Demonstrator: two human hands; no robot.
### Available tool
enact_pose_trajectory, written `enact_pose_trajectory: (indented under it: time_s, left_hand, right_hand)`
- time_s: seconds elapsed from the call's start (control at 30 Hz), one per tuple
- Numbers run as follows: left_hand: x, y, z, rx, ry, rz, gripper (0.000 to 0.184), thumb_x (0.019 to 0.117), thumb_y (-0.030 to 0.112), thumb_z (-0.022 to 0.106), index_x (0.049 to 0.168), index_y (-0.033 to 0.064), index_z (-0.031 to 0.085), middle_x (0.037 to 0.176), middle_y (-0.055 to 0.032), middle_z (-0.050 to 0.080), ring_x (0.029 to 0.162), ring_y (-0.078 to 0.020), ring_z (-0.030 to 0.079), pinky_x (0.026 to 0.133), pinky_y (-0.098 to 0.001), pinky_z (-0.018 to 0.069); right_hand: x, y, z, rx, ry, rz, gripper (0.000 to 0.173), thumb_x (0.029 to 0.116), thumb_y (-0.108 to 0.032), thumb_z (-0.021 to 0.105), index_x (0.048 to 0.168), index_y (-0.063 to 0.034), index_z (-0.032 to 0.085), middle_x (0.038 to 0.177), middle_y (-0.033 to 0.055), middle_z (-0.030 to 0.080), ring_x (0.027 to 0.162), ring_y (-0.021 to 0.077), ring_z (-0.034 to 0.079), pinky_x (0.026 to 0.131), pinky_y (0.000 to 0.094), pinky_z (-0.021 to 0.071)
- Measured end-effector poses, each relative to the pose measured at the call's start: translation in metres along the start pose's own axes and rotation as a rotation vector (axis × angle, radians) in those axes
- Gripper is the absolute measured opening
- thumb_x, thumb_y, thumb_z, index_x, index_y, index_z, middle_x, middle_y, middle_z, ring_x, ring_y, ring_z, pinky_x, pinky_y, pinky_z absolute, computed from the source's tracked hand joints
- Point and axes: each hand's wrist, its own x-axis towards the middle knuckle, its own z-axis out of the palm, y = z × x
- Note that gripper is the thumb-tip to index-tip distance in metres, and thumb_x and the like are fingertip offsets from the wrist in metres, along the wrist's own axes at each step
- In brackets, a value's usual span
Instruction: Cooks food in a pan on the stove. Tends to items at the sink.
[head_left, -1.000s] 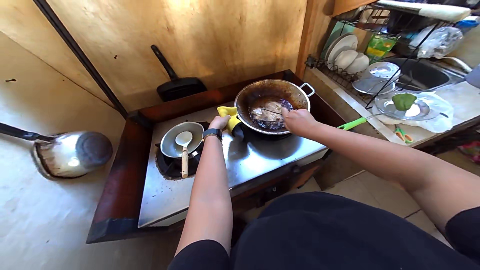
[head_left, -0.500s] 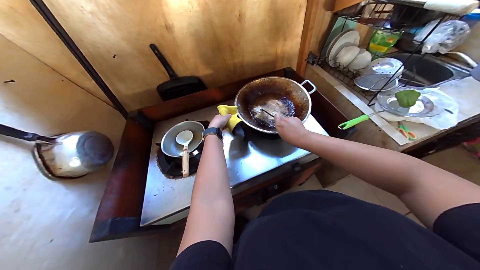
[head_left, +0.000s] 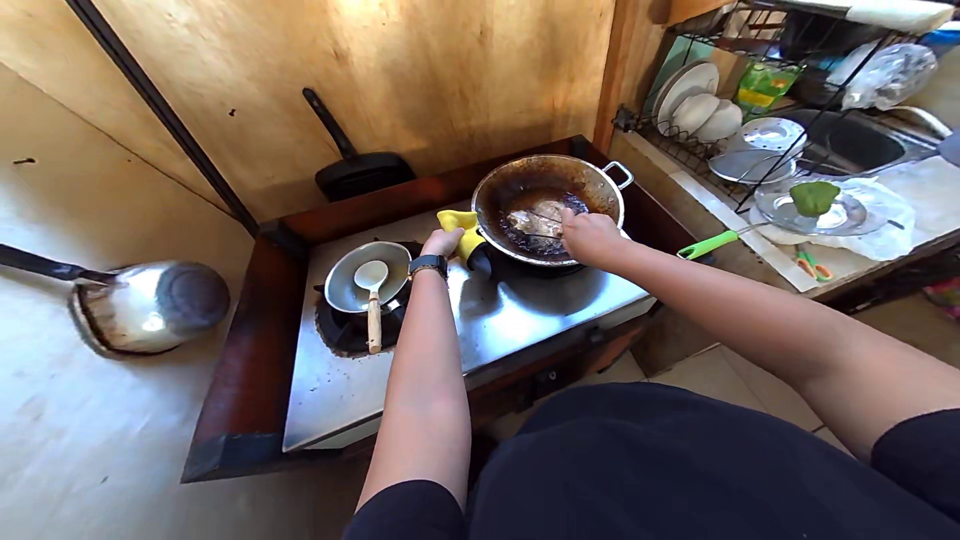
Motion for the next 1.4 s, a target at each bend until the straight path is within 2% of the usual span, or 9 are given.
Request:
enact_pose_trajectory:
  time_s: [0.13, 0.53, 0.73, 0.87, 1.1, 1.4]
  left_hand:
    - [-0.001, 0.0, 0.0, -0.017, -0.014, 0.006, 0.052, 0.1072, 0.035, 0.05, 0.136, -0.0069, 0.053, 0.134, -0.0278, 0.058, 0.125, -0.0362, 0.058, 0.107, -0.0524, 0.046]
    - [-0.008, 0.003, -0.001, -0.082, -0.015, -0.028, 0.055, 0.1078, 0.036, 0.05, 0.142, -0.0063, 0.048, 0.138, -0.0272, 0.056, 0.127, -0.0354, 0.057, 0.107, -0.05, 0.047]
    - [-0.005, 0.001, -0.001, -0.132, -0.026, -0.029, 0.053, 0.108, 0.035, 0.051, 0.143, -0.0057, 0.047, 0.138, -0.0264, 0.055, 0.127, -0.0337, 0.058, 0.106, -0.0478, 0.0481]
    - [-0.007, 0.002, -0.001, -0.106, -0.022, -0.027, 0.053, 0.1083, 0.034, 0.05, 0.142, -0.0059, 0.047, 0.138, -0.0264, 0.056, 0.127, -0.034, 0.058, 0.107, -0.0483, 0.0473]
    - [-0.007, 0.003, 0.0, -0.037, -0.014, -0.009, 0.051, 0.1081, 0.034, 0.05, 0.139, -0.007, 0.05, 0.134, -0.0273, 0.058, 0.123, -0.0353, 0.059, 0.106, -0.0504, 0.0467]
    - [-0.005, 0.005, -0.001, 0.025, -0.007, 0.014, 0.052, 0.1075, 0.035, 0.051, 0.136, -0.0088, 0.053, 0.133, -0.0296, 0.058, 0.125, -0.0387, 0.057, 0.107, -0.0544, 0.0443]
  right_hand:
    - [-0.001, 0.006, -0.002, 0.007, 0.0, 0.016, 0.042, 0.1044, -0.024, 0.057, 0.131, 0.0062, 0.048, 0.11, 0.0274, 0.066, 0.107, 0.0445, 0.068, 0.086, 0.0574, 0.0536]
    - [-0.013, 0.003, -0.005, -0.024, 0.025, -0.054, 0.036, 0.102, -0.017, 0.058, 0.128, 0.0059, 0.051, 0.105, 0.0262, 0.067, 0.102, 0.0436, 0.069, 0.083, 0.0574, 0.0538]
    - [-0.032, 0.0, -0.015, -0.114, 0.004, -0.085, 0.027, 0.1029, -0.013, 0.054, 0.124, 0.0031, 0.052, 0.099, 0.0227, 0.068, 0.096, 0.0408, 0.07, 0.078, 0.0547, 0.0541]
    - [-0.027, 0.0, -0.006, -0.132, 0.005, -0.102, 0.022, 0.1031, -0.007, 0.049, 0.122, 0.0041, 0.053, 0.096, 0.0227, 0.068, 0.095, 0.0412, 0.071, 0.077, 0.0541, 0.0544]
    - [-0.009, -0.011, 0.0, -0.083, -0.013, -0.084, 0.025, 0.1027, 0.002, 0.046, 0.127, 0.0067, 0.049, 0.106, 0.0268, 0.066, 0.103, 0.0445, 0.069, 0.082, 0.0561, 0.0544]
    - [-0.009, -0.004, 0.01, -0.033, -0.026, -0.079, 0.024, 0.1043, 0.001, 0.044, 0.127, 0.0062, 0.049, 0.106, 0.0269, 0.066, 0.104, 0.0446, 0.069, 0.083, 0.0569, 0.0543]
